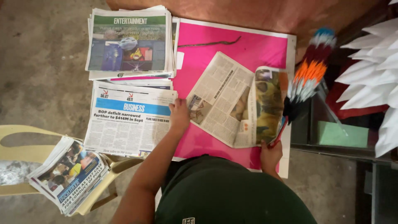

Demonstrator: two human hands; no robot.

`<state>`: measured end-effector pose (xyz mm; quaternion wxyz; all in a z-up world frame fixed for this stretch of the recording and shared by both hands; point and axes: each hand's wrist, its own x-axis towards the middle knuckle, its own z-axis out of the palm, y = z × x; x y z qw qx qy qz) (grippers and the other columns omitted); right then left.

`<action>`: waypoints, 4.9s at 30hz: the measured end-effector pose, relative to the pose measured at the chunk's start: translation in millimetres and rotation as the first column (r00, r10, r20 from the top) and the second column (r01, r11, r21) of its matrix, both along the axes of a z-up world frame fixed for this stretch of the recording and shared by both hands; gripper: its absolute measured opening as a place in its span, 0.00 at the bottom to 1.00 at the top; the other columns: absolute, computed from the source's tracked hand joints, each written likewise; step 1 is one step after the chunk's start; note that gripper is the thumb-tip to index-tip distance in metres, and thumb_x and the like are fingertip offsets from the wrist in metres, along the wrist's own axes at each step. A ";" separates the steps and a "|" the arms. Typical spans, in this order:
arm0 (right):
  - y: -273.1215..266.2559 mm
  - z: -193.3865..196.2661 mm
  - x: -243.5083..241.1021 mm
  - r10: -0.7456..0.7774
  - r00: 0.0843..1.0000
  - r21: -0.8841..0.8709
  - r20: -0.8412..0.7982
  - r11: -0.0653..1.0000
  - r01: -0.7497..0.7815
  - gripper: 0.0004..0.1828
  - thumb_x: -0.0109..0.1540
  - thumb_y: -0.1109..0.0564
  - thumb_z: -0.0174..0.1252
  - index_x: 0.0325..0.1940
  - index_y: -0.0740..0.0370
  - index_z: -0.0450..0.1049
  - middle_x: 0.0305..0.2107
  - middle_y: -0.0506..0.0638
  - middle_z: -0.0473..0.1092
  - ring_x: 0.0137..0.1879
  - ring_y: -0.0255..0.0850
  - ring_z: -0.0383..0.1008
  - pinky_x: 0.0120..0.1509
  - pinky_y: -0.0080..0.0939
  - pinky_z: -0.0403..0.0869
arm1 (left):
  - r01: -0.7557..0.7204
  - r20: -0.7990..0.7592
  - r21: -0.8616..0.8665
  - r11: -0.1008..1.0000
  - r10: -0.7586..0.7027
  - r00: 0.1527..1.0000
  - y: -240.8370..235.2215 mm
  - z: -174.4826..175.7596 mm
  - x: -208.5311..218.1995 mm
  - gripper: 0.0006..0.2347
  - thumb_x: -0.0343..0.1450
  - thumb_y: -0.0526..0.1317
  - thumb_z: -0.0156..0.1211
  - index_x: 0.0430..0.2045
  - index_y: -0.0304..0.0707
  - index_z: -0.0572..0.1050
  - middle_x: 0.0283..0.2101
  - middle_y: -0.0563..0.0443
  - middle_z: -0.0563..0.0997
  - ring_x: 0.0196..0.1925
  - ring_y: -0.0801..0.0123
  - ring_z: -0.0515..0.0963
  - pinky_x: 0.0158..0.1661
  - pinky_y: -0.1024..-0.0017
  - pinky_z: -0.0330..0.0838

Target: The person uses a feather duster to sweep dust off several newspaper pages laid out on a pink surface. They repeatedly pick up, flip, and sweep the newspapers, then stack them on a nearby chair.

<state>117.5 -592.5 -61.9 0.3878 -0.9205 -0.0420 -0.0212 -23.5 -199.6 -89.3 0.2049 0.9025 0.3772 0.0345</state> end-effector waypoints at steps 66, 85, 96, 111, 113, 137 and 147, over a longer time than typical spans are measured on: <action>35.3 93.0 -7.0 0.031 0.999 0.710 0.017 0.703 -0.034 0.27 0.76 0.60 0.44 0.81 0.58 0.59 0.24 0.40 0.59 0.28 0.28 0.56 0.32 0.28 0.59 | 0.307 0.509 0.719 0.623 -0.773 0.378 1.8 369.0 21.2 0.11 0.73 0.35 0.63 0.49 0.43 0.79 0.48 0.56 0.84 0.53 0.60 0.80 0.49 0.63 0.76; -76.2 13.3 16.6 0.622 0.781 -0.353 -0.056 0.719 -0.598 0.20 0.62 0.57 0.56 0.57 0.43 0.79 0.28 0.47 0.76 0.24 0.47 0.73 0.25 0.49 0.75 | 0.846 0.198 0.095 0.524 -0.843 0.500 -75.9 52.6 -45.3 0.21 0.63 0.40 0.59 0.50 0.34 0.78 0.59 0.39 0.76 0.63 0.50 0.71 0.63 0.53 0.63; 20.8 27.8 79.2 0.481 0.821 -0.326 0.308 0.864 -0.384 0.18 0.65 0.58 0.53 0.58 0.53 0.79 0.37 0.59 0.75 0.40 0.59 0.75 0.44 0.55 0.74 | 0.771 0.235 -0.124 0.625 -0.736 0.634 -79.7 21.9 -14.7 0.04 0.65 0.36 0.60 0.27 0.36 0.80 0.38 0.35 0.83 0.42 0.44 0.84 0.46 0.54 0.78; -78.6 -39.3 98.9 0.034 0.994 0.186 -0.106 0.982 -0.014 0.19 0.71 0.51 0.57 0.61 0.65 0.78 0.32 0.55 0.75 0.37 0.41 0.73 0.41 0.42 0.72 | 0.663 0.381 -0.357 0.658 -0.546 0.746 -78.5 33.5 1.0 0.07 0.58 0.41 0.70 0.19 0.38 0.78 0.29 0.42 0.83 0.35 0.47 0.83 0.40 0.54 0.77; -87.6 -53.9 72.5 0.052 0.993 0.214 -0.108 0.976 -0.028 0.17 0.72 0.50 0.57 0.54 0.67 0.78 0.31 0.51 0.74 0.36 0.38 0.71 0.41 0.40 0.70 | 0.653 0.375 -0.319 0.687 -0.541 0.753 -79.4 30.9 2.7 0.10 0.58 0.43 0.71 0.17 0.37 0.78 0.28 0.40 0.82 0.34 0.46 0.82 0.39 0.54 0.76; 3.2 5.9 2.5 -0.034 0.963 0.338 -0.267 0.933 0.126 0.24 0.72 0.40 0.53 0.37 0.63 0.69 0.26 0.46 0.67 0.35 0.35 0.64 0.41 0.38 0.67 | 0.293 0.213 -0.632 0.718 -0.202 0.956 -73.3 47.6 -14.3 0.18 0.59 0.50 0.76 0.25 0.32 0.82 0.23 0.39 0.83 0.24 0.56 0.83 0.32 0.63 0.77; 7.2 9.9 6.0 -0.004 0.954 0.452 -0.299 0.880 0.145 0.22 0.69 0.38 0.54 0.36 0.58 0.69 0.29 0.44 0.69 0.36 0.34 0.66 0.42 0.37 0.68 | 0.331 0.210 -0.617 0.713 -0.257 0.943 -74.6 75.3 -12.8 0.19 0.68 0.54 0.68 0.28 0.32 0.81 0.23 0.38 0.80 0.24 0.55 0.82 0.33 0.61 0.75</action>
